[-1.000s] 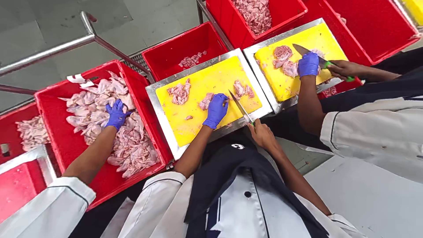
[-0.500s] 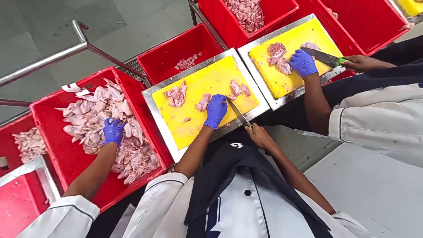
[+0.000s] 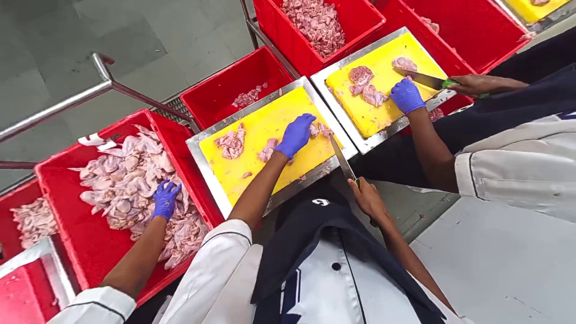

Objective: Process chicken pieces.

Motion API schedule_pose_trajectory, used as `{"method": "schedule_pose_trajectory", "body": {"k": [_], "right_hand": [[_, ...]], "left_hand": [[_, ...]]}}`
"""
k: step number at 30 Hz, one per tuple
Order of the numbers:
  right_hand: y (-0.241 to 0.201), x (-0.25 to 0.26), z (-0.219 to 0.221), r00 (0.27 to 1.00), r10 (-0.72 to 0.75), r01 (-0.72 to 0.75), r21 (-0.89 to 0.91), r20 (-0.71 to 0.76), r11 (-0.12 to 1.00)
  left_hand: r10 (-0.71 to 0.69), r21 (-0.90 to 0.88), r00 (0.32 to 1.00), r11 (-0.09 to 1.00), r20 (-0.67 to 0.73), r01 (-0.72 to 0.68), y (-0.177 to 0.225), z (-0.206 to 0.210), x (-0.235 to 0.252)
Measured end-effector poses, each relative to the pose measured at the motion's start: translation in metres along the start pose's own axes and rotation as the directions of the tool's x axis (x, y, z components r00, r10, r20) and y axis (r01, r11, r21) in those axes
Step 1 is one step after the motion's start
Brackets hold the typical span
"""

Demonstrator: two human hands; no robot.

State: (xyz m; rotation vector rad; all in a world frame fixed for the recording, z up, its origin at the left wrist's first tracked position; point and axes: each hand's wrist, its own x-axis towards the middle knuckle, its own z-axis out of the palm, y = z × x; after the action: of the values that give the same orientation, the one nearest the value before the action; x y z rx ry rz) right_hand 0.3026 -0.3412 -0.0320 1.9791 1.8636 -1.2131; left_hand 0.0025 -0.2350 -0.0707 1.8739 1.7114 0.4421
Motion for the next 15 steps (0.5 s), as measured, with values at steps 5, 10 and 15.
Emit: {"method": "schedule_pose_trajectory", "body": {"k": [5, 10, 15], "right_hand": [[-0.014, -0.005, -0.005, 0.991, -0.032, 0.022, -0.071, -0.132, 0.997], [-0.014, 0.0, -0.01, 0.996, 0.036, -0.048, -0.158, -0.076, 0.986], [-0.023, 0.0, -0.016, 0.991, -0.078, 0.054, -0.209, -0.109, 0.977]], "left_hand": [[0.033, 0.173, 0.982, 0.983, 0.184, -0.066, -0.005, -0.006, 0.007], [0.059, 0.081, 0.996, 0.995, -0.069, -0.053, -0.029, 0.025, -0.042], [0.048, -0.018, 0.976, 0.998, -0.21, -0.053, -0.036, 0.048, -0.059]]}}
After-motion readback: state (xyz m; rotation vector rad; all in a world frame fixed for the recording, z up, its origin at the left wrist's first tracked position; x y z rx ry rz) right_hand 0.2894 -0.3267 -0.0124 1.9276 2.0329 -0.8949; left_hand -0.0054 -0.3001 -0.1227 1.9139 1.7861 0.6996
